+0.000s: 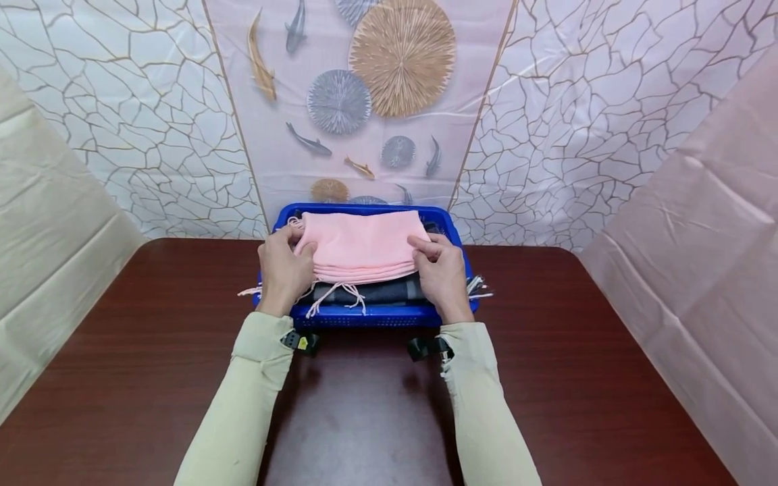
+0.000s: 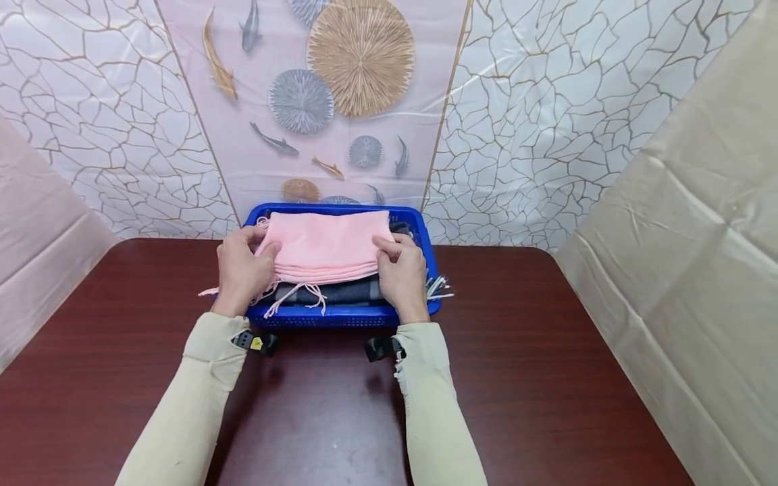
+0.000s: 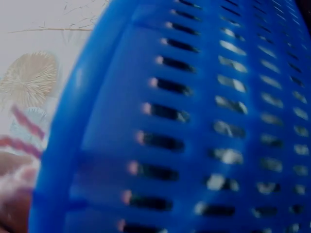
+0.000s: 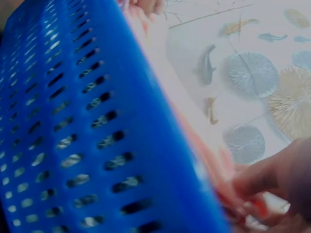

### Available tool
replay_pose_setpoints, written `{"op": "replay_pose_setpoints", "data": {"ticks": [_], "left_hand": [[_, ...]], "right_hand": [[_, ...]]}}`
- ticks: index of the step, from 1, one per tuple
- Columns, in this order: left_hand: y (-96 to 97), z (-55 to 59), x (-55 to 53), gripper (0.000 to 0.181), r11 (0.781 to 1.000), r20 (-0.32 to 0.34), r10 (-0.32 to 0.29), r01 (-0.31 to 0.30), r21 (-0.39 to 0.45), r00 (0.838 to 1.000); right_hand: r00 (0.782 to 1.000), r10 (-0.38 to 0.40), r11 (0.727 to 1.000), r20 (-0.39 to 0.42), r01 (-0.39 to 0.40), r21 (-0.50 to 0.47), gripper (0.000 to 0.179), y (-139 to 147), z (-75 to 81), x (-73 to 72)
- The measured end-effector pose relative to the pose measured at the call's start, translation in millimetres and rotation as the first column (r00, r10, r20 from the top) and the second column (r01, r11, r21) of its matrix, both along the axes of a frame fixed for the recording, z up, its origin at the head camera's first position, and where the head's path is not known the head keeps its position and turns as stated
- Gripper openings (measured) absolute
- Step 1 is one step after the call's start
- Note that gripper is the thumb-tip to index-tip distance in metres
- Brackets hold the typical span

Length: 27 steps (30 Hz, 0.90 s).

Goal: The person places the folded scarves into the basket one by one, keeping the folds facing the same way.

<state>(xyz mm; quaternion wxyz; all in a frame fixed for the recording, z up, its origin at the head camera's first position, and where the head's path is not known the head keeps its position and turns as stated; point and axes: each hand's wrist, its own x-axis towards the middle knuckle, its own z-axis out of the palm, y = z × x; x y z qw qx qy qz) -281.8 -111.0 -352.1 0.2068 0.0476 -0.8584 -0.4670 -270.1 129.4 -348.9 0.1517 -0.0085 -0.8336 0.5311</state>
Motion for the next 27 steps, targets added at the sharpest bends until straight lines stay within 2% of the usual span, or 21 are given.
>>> {"op": "replay_pose_setpoints", "data": {"ticks": [6,12,17,20,23,27], "left_hand": [[-3.4,-0.7,6.3,0.032,1.0,0.113,0.014,-0.012,-0.022,0.993],[-3.4,1.5,11.6,0.042,0.995,0.163,-0.023,0.038,-0.092,0.986],[-3.7,3.6,12.9,0.044,0.978,0.214,-0.045,0.086,-0.188,0.976],[-3.8,4.4,13.0,0.052,0.969,0.251,-0.056,0.114,-0.22,0.966],[-4.5,4.5,13.1,0.059,0.951,0.287,-0.075,0.155,-0.269,0.955],[-3.8,3.4,12.4,0.059,0.9,0.342,-0.1,0.231,-0.37,0.935]], "right_hand": [[0.994,-0.003,0.993,0.113,-0.011,0.119,0.029,2.9,7.0,6.1],[0.979,-0.049,0.968,0.196,-0.002,0.25,0.029,8.1,12.9,12.8],[0.964,-0.072,0.954,0.257,-0.008,0.298,0.028,8.4,15.8,13.6],[0.957,-0.083,0.951,0.277,-0.007,0.309,0.026,8.8,16.7,13.7],[0.95,-0.075,0.951,0.305,-0.024,0.307,0.024,9.6,17.0,14.0],[0.938,-0.059,0.943,0.341,-0.06,0.328,0.022,11.9,15.5,13.7]]}}
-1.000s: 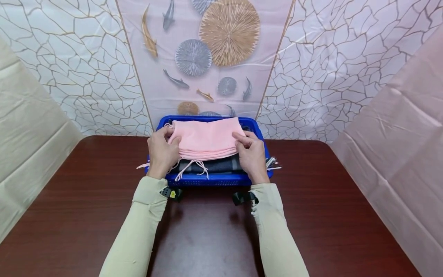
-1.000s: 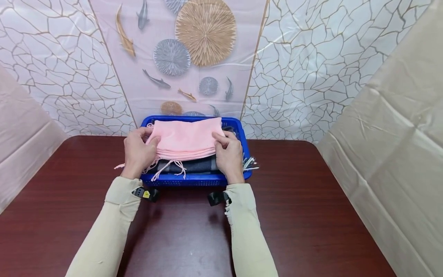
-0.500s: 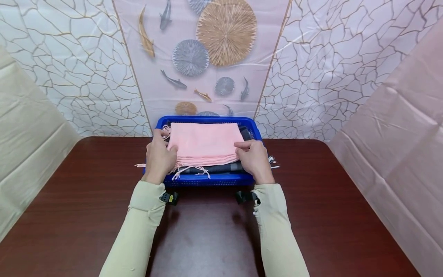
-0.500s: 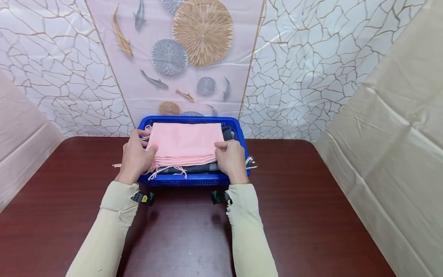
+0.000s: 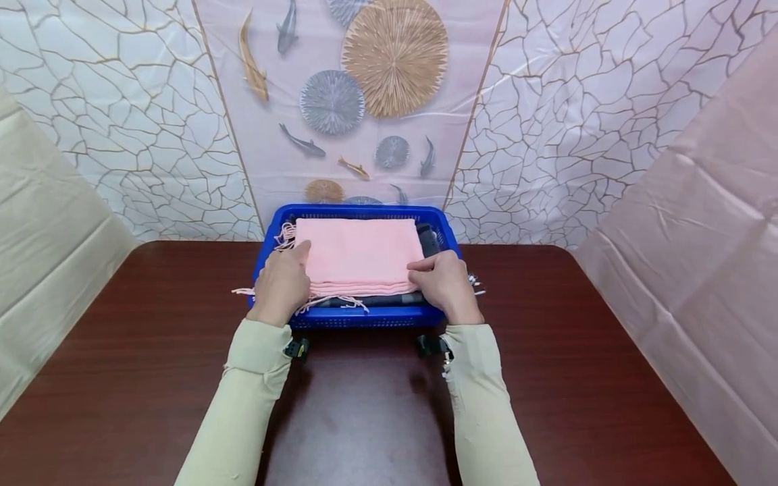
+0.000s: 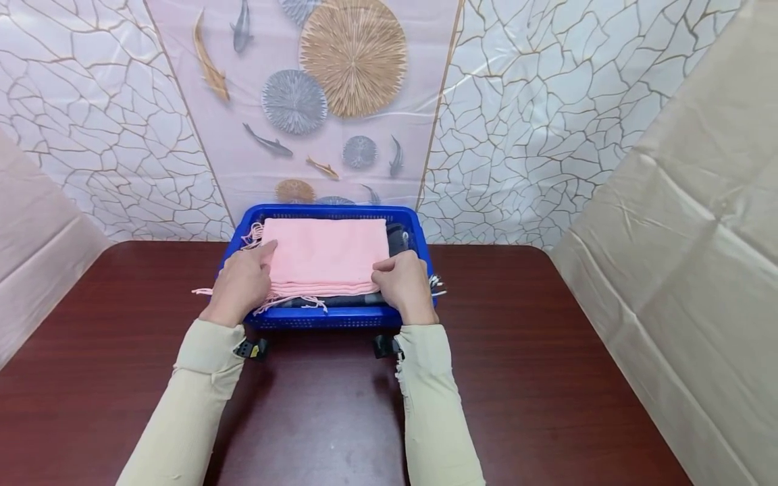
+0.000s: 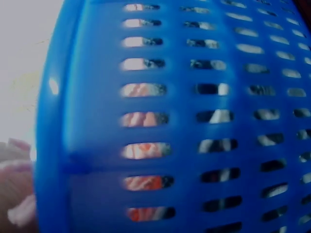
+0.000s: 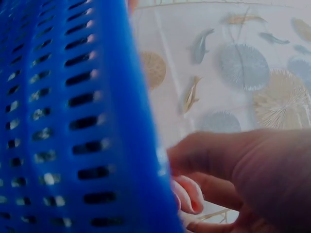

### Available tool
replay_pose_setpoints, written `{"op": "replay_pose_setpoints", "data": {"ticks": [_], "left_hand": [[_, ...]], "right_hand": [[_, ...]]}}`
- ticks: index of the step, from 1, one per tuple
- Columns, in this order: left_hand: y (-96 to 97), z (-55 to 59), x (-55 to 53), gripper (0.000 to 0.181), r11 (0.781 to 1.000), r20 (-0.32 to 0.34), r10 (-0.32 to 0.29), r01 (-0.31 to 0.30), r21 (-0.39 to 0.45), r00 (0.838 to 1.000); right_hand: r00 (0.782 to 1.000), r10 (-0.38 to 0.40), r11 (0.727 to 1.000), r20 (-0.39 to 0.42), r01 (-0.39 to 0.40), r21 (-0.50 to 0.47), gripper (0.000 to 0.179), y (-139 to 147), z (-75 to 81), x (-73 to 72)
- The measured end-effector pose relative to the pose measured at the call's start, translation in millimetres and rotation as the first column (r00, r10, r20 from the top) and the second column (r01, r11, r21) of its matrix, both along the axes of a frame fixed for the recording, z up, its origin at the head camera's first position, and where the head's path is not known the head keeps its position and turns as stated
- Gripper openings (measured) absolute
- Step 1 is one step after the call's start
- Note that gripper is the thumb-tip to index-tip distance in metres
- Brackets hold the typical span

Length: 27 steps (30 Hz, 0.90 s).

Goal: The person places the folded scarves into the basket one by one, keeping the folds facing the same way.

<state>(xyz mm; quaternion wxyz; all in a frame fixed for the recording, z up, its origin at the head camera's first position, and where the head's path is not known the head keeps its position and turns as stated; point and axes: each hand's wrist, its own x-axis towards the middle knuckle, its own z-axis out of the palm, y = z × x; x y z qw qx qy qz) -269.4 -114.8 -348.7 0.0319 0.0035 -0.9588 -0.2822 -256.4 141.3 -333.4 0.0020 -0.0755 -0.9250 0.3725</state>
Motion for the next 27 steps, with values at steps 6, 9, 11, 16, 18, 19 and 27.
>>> {"op": "replay_pose_setpoints", "data": {"ticks": [6,9,11,16,18,19,27], "left_hand": [[3.8,1.2,0.1,0.057,0.993,0.1,-0.021,0.033,-0.113,0.995],[6.2,1.5,-0.2,0.058,0.991,0.098,-0.017,0.031,-0.134,0.995],[7.2,1.6,0.5,0.059,0.992,0.076,-0.013,0.022,-0.126,0.997],[4.2,2.8,5.1,0.058,0.999,0.002,-0.001,0.001,-0.05,1.0],[1.2,2.6,6.7,0.056,1.0,-0.037,-0.012,0.011,-0.023,0.999],[-0.3,2.4,7.2,0.056,1.0,-0.053,-0.013,0.013,-0.01,0.999],[-6.1,-1.7,6.2,0.049,0.996,-0.051,0.005,-0.001,0.091,0.999]], "right_hand": [[0.998,0.045,0.998,0.041,-0.046,0.037,0.023,2.4,-4.8,-1.1],[0.997,0.066,0.997,0.051,-0.068,0.031,0.023,3.6,-6.2,-1.3],[0.995,0.077,0.996,0.057,-0.079,0.03,0.022,4.1,-7.1,-1.2],[0.993,0.103,0.993,0.062,-0.106,0.053,0.023,4.5,-9.4,-1.6],[0.993,0.109,0.992,0.052,-0.112,0.058,0.023,5.5,-10.5,-2.4],[0.993,0.112,0.992,0.043,-0.114,0.061,0.023,6.2,-11.0,-2.9],[0.998,0.061,0.997,0.03,-0.06,-0.042,0.025,10.1,-10.7,-2.7]]}}
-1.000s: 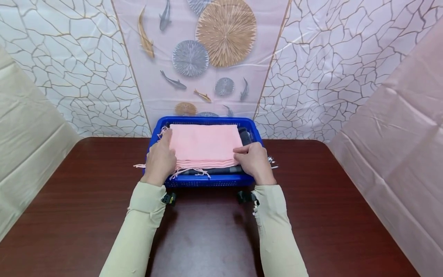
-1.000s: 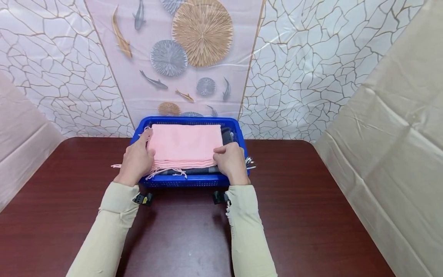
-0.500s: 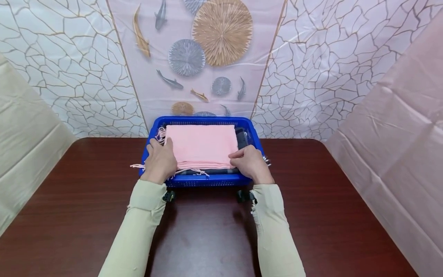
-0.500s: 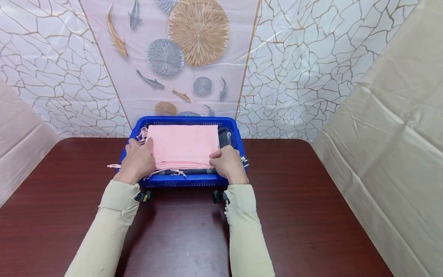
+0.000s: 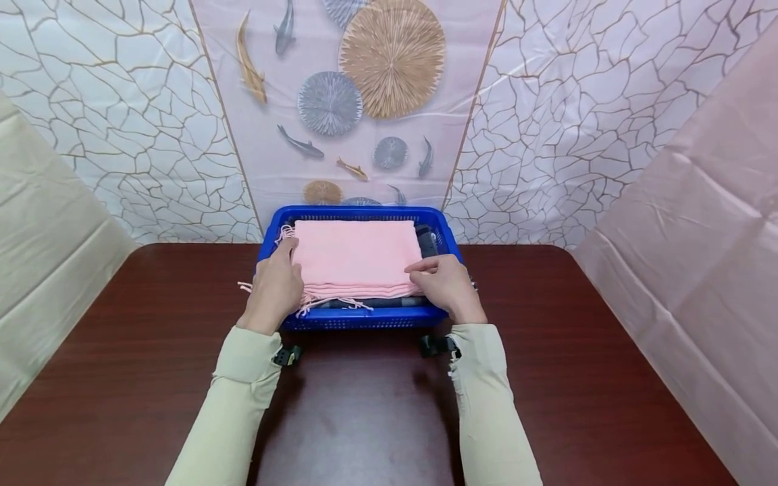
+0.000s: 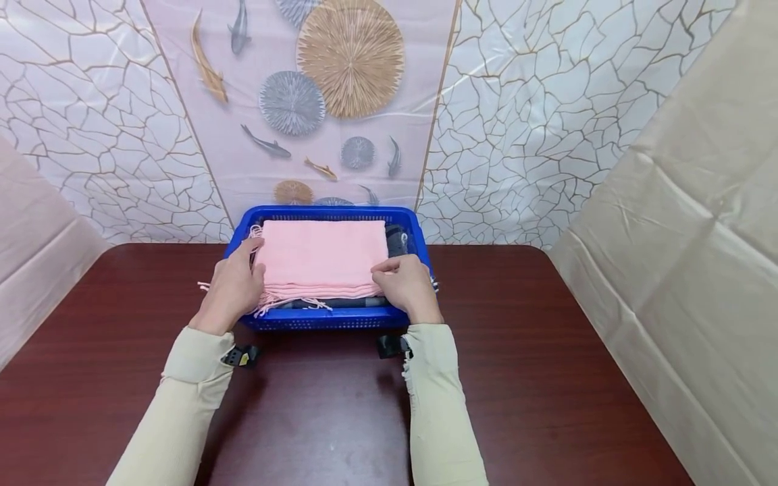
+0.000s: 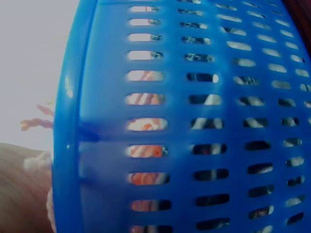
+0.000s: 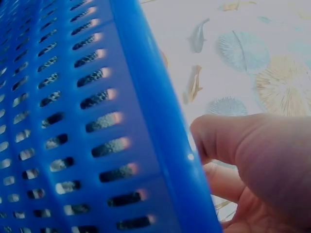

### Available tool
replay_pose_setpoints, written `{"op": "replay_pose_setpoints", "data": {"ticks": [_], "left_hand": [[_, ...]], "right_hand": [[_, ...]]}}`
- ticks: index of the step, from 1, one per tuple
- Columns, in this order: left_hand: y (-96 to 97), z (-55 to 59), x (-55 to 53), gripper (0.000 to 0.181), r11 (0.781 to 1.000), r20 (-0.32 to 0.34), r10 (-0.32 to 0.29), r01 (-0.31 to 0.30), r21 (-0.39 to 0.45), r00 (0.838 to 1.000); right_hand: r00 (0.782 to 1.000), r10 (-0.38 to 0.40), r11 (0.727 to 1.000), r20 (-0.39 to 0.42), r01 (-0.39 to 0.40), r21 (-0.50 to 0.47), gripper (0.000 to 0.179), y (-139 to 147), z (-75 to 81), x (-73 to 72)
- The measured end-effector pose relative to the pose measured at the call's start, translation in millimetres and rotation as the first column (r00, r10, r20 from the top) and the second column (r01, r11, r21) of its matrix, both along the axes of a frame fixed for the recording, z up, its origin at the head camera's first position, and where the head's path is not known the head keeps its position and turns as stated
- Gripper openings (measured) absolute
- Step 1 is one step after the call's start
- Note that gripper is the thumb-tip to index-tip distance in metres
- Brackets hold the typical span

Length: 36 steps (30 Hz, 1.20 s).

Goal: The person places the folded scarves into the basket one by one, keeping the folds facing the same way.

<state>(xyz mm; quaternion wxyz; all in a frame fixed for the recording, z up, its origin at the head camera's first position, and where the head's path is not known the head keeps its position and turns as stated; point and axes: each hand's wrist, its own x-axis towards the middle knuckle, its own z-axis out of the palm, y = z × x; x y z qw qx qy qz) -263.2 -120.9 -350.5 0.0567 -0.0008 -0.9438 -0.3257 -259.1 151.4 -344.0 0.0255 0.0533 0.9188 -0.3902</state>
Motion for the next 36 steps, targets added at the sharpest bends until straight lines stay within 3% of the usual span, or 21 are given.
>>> {"op": "replay_pose_setpoints", "data": {"ticks": [4,8,14,17,22,26,30,36], "left_hand": [[-0.9,1.5,-0.5,0.046,0.999,0.022,-0.033,0.034,-0.018,0.999],[-0.5,2.8,-1.3,0.047,0.992,0.047,-0.078,0.083,-0.096,0.996],[1.9,0.6,-2.9,0.053,0.947,0.074,-0.168,0.182,-0.266,0.983],[3.1,-1.3,-5.0,0.056,0.945,0.075,-0.179,0.193,-0.264,0.981],[3.5,-4.4,-10.9,0.059,0.969,0.07,-0.144,0.155,-0.194,0.987],[2.3,-5.0,-10.9,0.059,0.974,0.103,-0.121,0.138,-0.181,0.987],[1.5,-4.3,-8.7,0.059,0.973,0.123,-0.128,0.148,-0.178,0.984],[0.8,2.1,-0.5,0.053,0.971,0.028,-0.11,0.114,-0.208,0.993]], "right_hand": [[0.999,-0.041,0.997,0.013,0.041,-0.06,0.025,-0.1,1.3,0.6],[0.997,-0.073,0.985,0.019,0.075,-0.152,0.026,-1.3,2.1,-0.6],[0.999,-0.028,0.979,0.026,0.032,-0.201,0.024,-2.4,3.6,-2.5],[1.0,-0.006,0.984,0.03,0.011,-0.18,0.021,-2.4,4.3,-2.6],[1.0,0.0,0.992,0.0,0.0,-0.125,0.017,-3.2,3.2,-2.8],[0.998,0.021,1.0,-0.051,-0.02,0.023,0.016,-5.6,1.2,-2.7],[0.997,0.036,0.985,-0.071,-0.023,0.171,0.016,-6.2,2.0,-0.4],[0.998,0.053,0.979,-0.019,-0.048,0.2,0.018,-6.6,9.3,8.9]]}}
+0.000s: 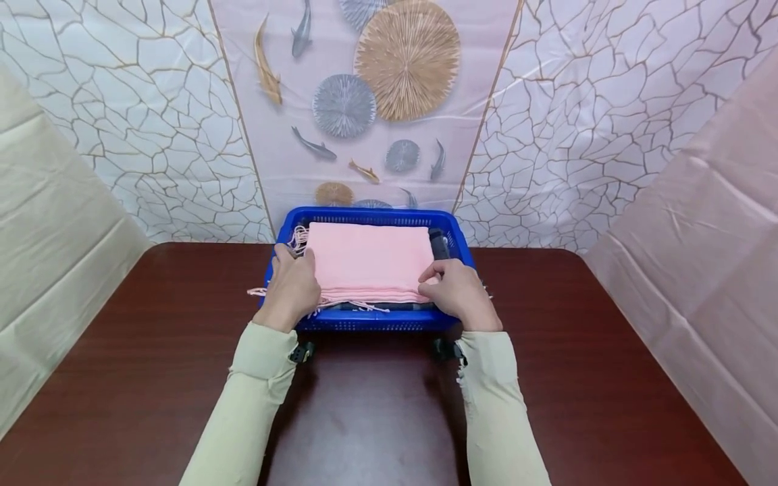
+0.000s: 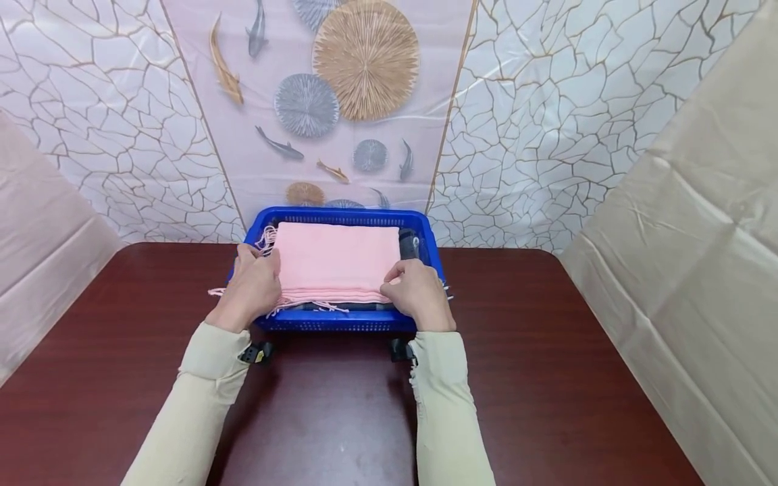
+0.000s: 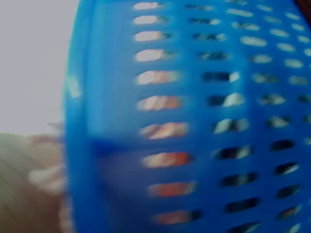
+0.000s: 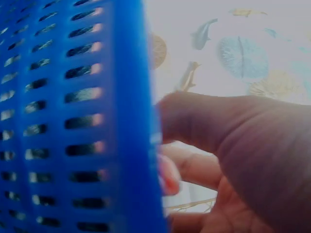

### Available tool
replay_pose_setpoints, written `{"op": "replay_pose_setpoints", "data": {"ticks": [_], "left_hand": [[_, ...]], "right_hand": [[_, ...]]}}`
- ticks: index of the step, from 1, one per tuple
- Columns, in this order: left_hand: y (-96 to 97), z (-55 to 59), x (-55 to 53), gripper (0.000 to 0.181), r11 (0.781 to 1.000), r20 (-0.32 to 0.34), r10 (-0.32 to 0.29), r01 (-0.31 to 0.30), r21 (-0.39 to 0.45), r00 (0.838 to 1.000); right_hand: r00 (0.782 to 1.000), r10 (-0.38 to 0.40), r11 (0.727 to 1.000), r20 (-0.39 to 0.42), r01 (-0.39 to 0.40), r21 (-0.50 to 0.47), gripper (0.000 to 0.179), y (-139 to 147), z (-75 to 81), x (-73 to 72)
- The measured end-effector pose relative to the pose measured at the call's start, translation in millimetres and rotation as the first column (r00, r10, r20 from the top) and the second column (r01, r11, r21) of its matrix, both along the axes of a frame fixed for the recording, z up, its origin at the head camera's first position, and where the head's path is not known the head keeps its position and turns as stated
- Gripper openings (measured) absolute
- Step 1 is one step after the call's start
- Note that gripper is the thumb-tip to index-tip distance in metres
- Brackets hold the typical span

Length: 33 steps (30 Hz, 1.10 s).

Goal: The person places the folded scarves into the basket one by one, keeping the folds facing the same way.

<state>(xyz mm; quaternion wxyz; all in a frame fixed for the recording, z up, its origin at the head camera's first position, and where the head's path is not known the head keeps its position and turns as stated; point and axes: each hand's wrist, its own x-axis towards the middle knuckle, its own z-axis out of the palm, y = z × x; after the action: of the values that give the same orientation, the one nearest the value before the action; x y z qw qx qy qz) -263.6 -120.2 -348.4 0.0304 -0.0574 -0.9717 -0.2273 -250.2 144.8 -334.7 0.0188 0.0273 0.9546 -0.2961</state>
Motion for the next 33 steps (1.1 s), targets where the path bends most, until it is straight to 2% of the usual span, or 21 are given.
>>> {"op": "replay_pose_setpoints", "data": {"ticks": [4,7,10,14,24,33], "left_hand": [[0.7,7.4,10.7,0.054,1.0,0.0,-0.014,0.014,-0.026,1.0],[3.5,12.0,16.6,0.062,0.996,0.061,-0.072,0.074,-0.042,0.996],[6.9,13.1,19.5,0.067,0.991,0.146,-0.116,0.123,-0.043,0.982],[7.9,9.6,19.6,0.068,0.99,0.222,-0.11,0.128,-0.065,0.969],[4.1,0.2,14.5,0.067,0.983,0.252,-0.1,0.135,-0.127,0.962],[2.1,-0.7,14.2,0.064,0.984,0.244,-0.103,0.134,-0.113,0.964]], "right_hand": [[0.997,0.057,0.996,-0.052,-0.053,0.069,0.024,-0.4,4.4,5.7],[0.988,0.127,0.986,-0.089,-0.116,0.117,0.039,-0.9,6.1,6.7],[0.981,0.192,0.975,-0.023,-0.188,0.119,0.059,-2.2,5.3,6.6],[0.967,0.234,0.963,0.102,-0.245,0.108,0.069,-3.4,2.2,6.3],[0.947,0.246,0.948,0.205,-0.279,0.153,0.073,-10.0,-7.7,2.9],[0.952,0.246,0.951,0.183,-0.273,0.142,0.072,-9.4,-9.0,2.6]]}}
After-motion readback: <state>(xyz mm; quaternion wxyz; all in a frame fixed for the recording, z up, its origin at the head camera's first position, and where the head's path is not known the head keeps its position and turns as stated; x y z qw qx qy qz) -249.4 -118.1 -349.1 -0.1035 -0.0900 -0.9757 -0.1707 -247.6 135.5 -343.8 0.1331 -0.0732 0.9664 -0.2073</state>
